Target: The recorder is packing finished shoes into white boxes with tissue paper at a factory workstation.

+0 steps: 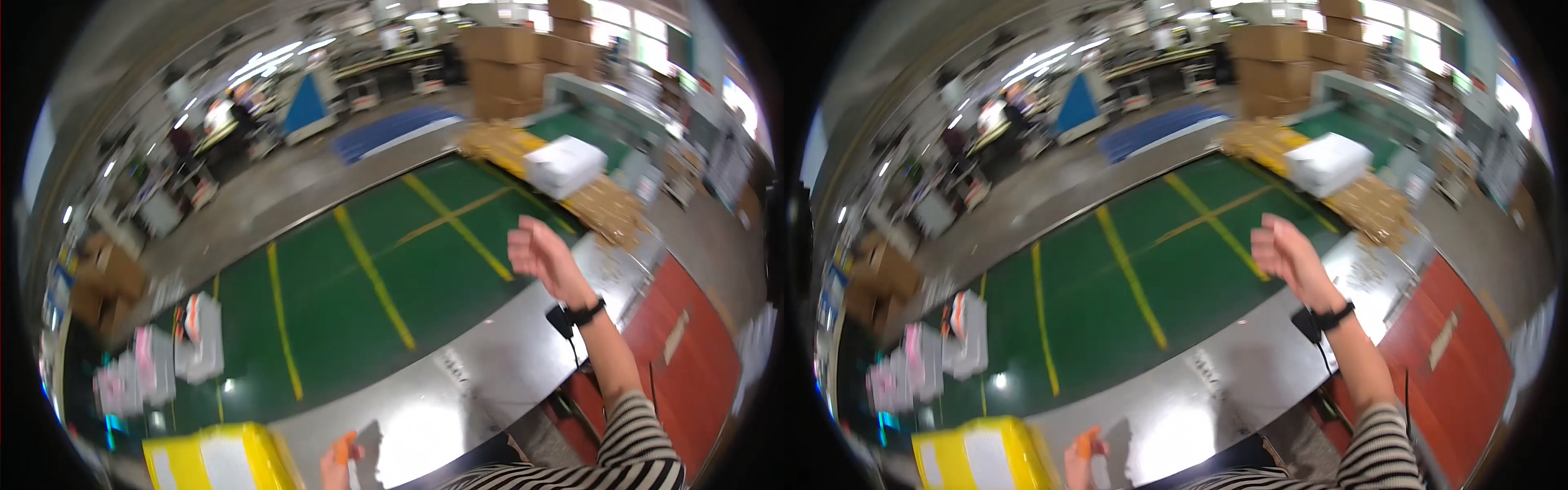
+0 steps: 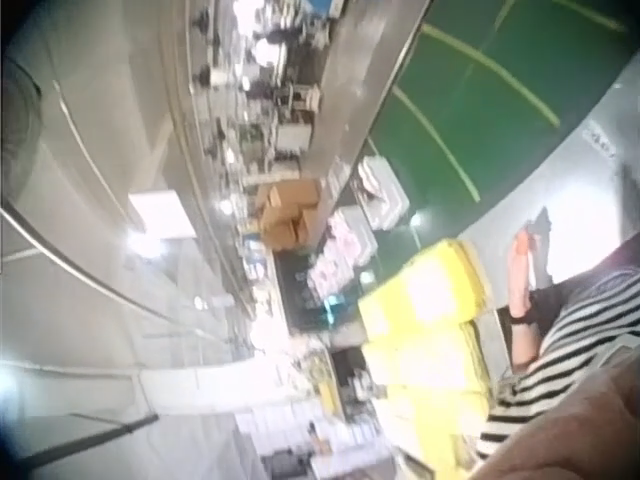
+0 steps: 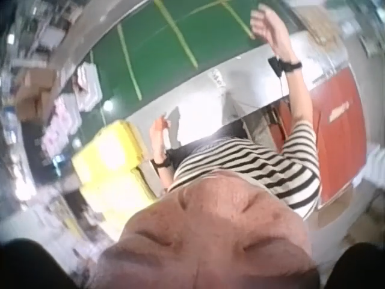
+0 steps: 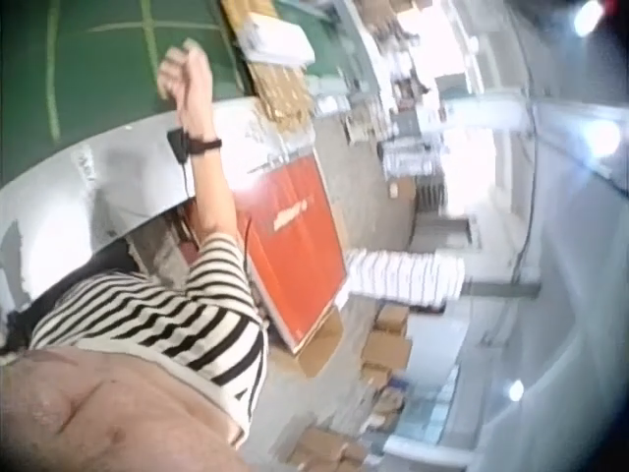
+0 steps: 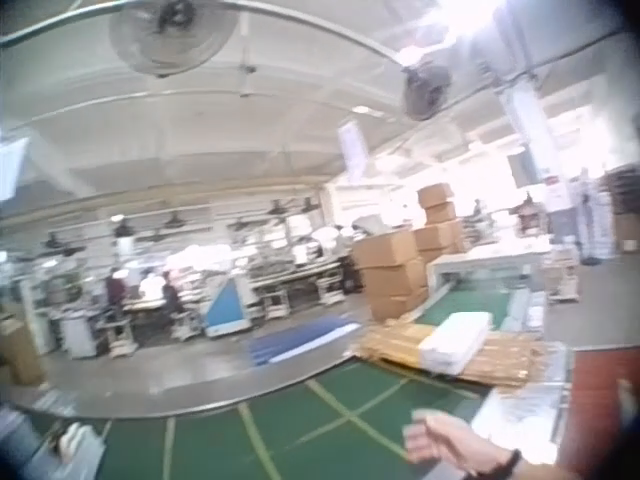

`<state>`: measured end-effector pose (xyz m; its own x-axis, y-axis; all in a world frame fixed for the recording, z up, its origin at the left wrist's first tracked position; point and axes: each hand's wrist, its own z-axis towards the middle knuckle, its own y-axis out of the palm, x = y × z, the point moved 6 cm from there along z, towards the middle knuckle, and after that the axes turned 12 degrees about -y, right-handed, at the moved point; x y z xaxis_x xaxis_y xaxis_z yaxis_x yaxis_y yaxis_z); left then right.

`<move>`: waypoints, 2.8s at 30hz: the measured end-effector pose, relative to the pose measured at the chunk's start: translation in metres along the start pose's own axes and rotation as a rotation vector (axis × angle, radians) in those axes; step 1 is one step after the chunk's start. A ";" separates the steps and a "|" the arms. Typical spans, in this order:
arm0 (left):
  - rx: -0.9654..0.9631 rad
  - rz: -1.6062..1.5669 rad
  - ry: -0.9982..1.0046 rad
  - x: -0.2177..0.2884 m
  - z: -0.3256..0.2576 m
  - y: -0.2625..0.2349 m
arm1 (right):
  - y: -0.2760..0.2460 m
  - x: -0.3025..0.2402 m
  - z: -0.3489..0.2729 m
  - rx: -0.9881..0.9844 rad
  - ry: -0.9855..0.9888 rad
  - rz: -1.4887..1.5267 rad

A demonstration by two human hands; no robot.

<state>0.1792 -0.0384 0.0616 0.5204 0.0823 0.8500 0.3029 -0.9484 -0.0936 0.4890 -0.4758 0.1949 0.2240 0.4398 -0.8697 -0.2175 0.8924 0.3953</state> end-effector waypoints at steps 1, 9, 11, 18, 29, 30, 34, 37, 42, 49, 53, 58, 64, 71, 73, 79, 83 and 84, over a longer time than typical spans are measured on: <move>0.098 0.081 0.054 -0.012 0.006 -0.020 | 0.030 0.029 -0.019 -0.103 0.138 -0.088; 0.460 0.419 0.343 0.061 0.088 -0.141 | 0.145 0.201 -0.181 -1.161 -0.063 -1.035; 0.598 0.595 0.352 0.082 0.110 -0.179 | 0.153 0.226 -0.218 -1.194 -0.096 -1.236; 1.022 1.116 0.245 0.101 0.230 -0.346 | 0.146 0.258 -0.235 -1.234 0.001 -1.409; 0.781 1.258 -0.043 0.139 0.315 -0.299 | 0.150 0.257 -0.228 -1.209 0.075 -1.392; 0.689 1.240 0.129 0.138 0.316 -0.276 | 0.149 0.255 -0.228 -1.184 0.080 -1.398; 0.417 1.180 0.578 0.113 0.267 -0.143 | 0.148 0.254 -0.234 -1.206 0.013 -1.491; 0.296 1.443 0.557 0.095 0.208 -0.064 | 0.147 0.255 -0.240 -1.214 -0.054 -1.540; 0.099 1.416 0.838 0.102 0.116 0.002 | 0.140 0.265 -0.249 -1.216 -0.131 -1.534; 0.028 1.378 1.033 0.039 0.010 0.063 | 0.176 0.151 -0.156 -0.563 -0.180 -0.665; 0.010 1.349 1.088 0.019 -0.044 0.097 | 0.278 0.031 -0.130 -0.972 -0.769 -0.974; -0.093 1.363 1.039 -0.011 -0.078 0.110 | 0.269 0.114 -0.114 -1.535 -0.383 -1.282; -0.054 1.377 0.962 -0.016 -0.080 0.112 | 0.296 0.094 -0.117 -1.893 -0.431 -1.957; -0.065 1.286 1.039 -0.013 -0.070 0.126 | 0.190 -0.030 -0.113 -1.244 -0.527 -1.625; -0.076 1.289 1.041 -0.015 -0.064 0.129 | 0.137 -0.048 -0.123 -0.935 -0.546 -1.605; -0.100 1.300 1.032 -0.006 -0.059 0.156 | -0.015 -0.004 -0.167 -0.202 -0.384 -1.804; -0.123 1.167 0.985 0.017 -0.072 0.166 | -0.084 0.037 -0.218 0.228 -0.163 -1.752; -0.124 1.171 0.986 0.023 -0.080 0.165 | -0.090 0.039 -0.222 0.157 -0.072 -1.686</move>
<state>0.1771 -0.2172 0.1070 -0.3227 -0.8865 0.3317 0.0207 -0.3570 -0.9339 0.3061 -0.5610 0.0602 0.1316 -0.9414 -0.3105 0.3788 0.3372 -0.8619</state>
